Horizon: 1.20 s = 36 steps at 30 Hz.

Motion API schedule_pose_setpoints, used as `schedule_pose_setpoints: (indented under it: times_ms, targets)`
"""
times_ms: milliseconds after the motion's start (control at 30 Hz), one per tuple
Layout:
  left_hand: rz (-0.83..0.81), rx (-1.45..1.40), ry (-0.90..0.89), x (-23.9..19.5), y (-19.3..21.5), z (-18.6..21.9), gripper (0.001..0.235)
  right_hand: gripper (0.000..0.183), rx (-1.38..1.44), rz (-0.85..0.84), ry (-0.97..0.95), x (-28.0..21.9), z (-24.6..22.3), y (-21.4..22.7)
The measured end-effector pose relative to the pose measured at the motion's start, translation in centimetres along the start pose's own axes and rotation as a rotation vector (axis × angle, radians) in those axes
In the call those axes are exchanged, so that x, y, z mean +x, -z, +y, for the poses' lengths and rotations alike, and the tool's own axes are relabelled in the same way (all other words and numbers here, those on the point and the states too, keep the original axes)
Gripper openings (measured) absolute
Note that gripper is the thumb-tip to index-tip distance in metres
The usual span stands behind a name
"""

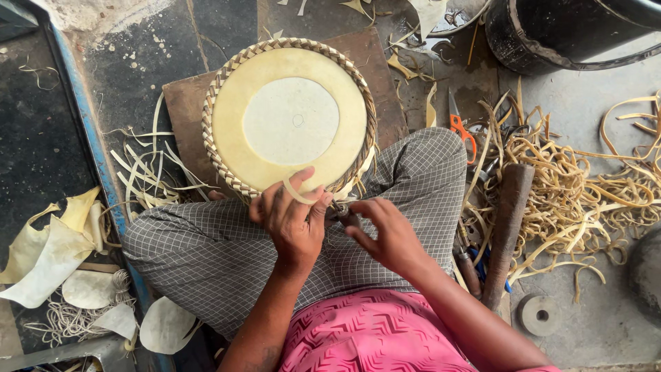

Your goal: The person threads leather straps through the rim of a drum head and uses an awl to tighten them. They trim the leather straps with a knife and use wooden pegs to adjust the tension of the drum head.

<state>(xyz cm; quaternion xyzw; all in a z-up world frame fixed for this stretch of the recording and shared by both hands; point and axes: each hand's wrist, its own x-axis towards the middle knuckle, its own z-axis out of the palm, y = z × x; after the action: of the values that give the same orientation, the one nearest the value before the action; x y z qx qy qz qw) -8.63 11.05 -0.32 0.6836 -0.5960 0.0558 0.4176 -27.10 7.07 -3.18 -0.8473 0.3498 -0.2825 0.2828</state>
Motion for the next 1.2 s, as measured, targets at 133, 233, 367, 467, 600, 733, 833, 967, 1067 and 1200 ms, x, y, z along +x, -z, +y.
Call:
schedule_pose_setpoints:
  times_ms: [133,233,367,467,600,733,833,967,1067,1200]
  targets:
    - [-0.037,0.006,0.038,0.7,-0.5,-0.1,0.016,0.051,0.092,-0.11,-0.146,0.0,1.6,-2.6]
    - [-0.073,0.001,0.022,1.9,-0.6,-0.6,0.019,0.051,0.219,-0.12,-0.127,0.6,2.9,-3.2]
    - [-0.118,0.018,0.021,4.4,-1.1,-2.3,0.028,0.044,0.444,-0.121,-0.184,2.5,3.1,-2.9]
    - [-0.062,0.005,-0.06,6.2,-1.9,-3.7,0.03,0.054,1.206,-0.334,-0.492,3.9,1.2,-1.9]
    - [-0.023,-0.01,-0.095,8.1,-3.1,-5.1,0.024,0.055,0.067,0.13,0.078,5.2,-1.0,-0.9]
    - [-0.02,0.001,-0.125,8.3,-4.3,-3.4,0.013,0.055,0.671,-0.172,-0.434,2.7,-0.8,2.2]
    - [-0.045,-0.013,-0.184,6.5,-4.4,-1.8,0.01,0.056,1.02,-0.257,-0.541,-0.5,1.0,3.0]
    - [-0.004,0.024,-0.177,7.3,-5.3,-1.8,0.008,0.05,0.16,-0.236,-0.374,-7.3,0.6,2.1]
    - [-0.074,0.033,-0.205,6.2,-3.8,-2.3,0.007,0.049,0.638,-0.222,-0.465,-10.2,2.8,2.9]
    - [-0.065,0.025,-0.193,2.1,-3.0,-0.8,0.006,0.043,0.821,0.278,0.102,-10.8,3.6,3.5]
